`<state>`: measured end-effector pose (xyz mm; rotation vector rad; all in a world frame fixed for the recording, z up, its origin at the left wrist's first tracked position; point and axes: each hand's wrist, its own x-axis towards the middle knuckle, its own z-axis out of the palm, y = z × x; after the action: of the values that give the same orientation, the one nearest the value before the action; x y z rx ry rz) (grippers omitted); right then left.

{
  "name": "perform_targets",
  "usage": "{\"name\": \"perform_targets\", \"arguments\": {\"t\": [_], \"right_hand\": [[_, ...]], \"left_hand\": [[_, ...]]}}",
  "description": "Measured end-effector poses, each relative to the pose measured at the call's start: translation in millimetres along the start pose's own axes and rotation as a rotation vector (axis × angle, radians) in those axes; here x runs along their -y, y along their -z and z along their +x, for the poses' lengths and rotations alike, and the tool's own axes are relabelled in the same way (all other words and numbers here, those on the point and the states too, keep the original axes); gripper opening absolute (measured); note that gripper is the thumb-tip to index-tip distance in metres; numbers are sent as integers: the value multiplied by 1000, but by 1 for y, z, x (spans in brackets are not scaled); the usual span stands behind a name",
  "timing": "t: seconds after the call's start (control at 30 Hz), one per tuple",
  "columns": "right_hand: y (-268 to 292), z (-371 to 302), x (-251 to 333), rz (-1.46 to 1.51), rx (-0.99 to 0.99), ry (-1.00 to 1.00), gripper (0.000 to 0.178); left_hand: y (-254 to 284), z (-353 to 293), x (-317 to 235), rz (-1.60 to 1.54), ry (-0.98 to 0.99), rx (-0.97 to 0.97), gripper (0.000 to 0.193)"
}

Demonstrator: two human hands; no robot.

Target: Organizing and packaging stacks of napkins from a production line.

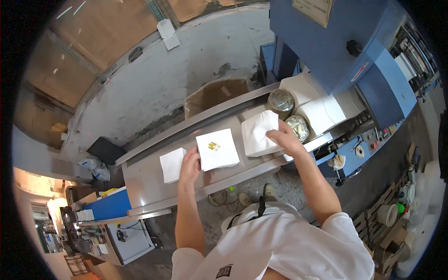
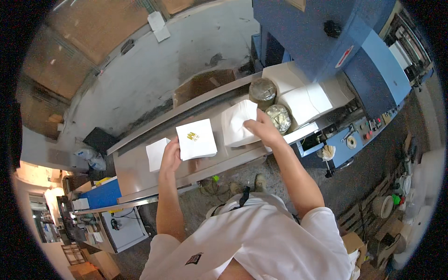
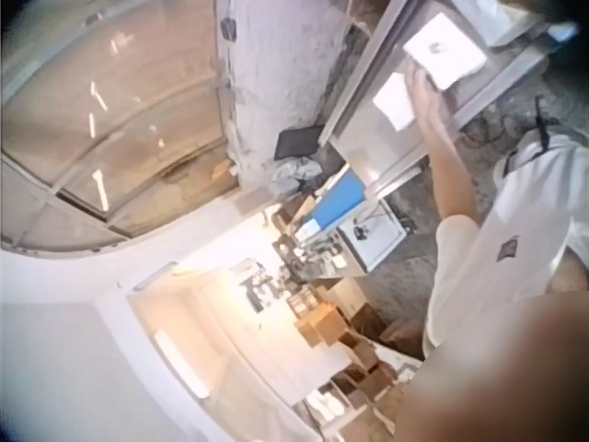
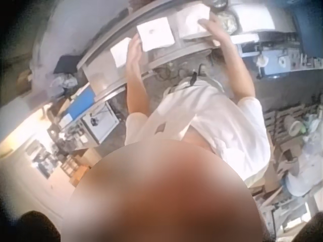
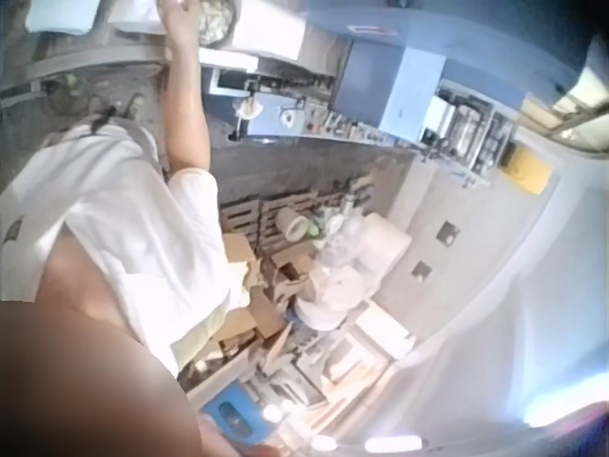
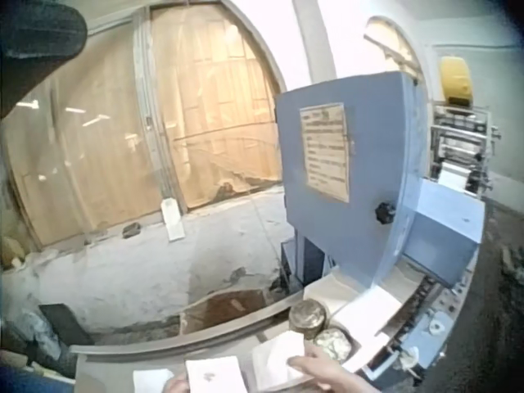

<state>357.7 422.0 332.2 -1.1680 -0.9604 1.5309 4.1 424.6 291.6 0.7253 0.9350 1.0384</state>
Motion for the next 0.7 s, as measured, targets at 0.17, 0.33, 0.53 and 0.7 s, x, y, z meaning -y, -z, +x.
{"name": "perform_targets", "arguments": {"t": [0.17,0.33,0.53,0.7], "right_hand": [[-7,-5,8,-52,53,29,47],[-36,-17,20,-127,135,55,52],[-50,-17,27,266,146,-127,51],[-30,-14,16,165,88,-153,52]], "left_hand": [[2,-17,15,738,-504,-702,46],[-119,-26,-6,454,-73,-136,63],[-165,-5,-1,-26,70,73,66],[-168,8,-1,121,255,105,71]]}}
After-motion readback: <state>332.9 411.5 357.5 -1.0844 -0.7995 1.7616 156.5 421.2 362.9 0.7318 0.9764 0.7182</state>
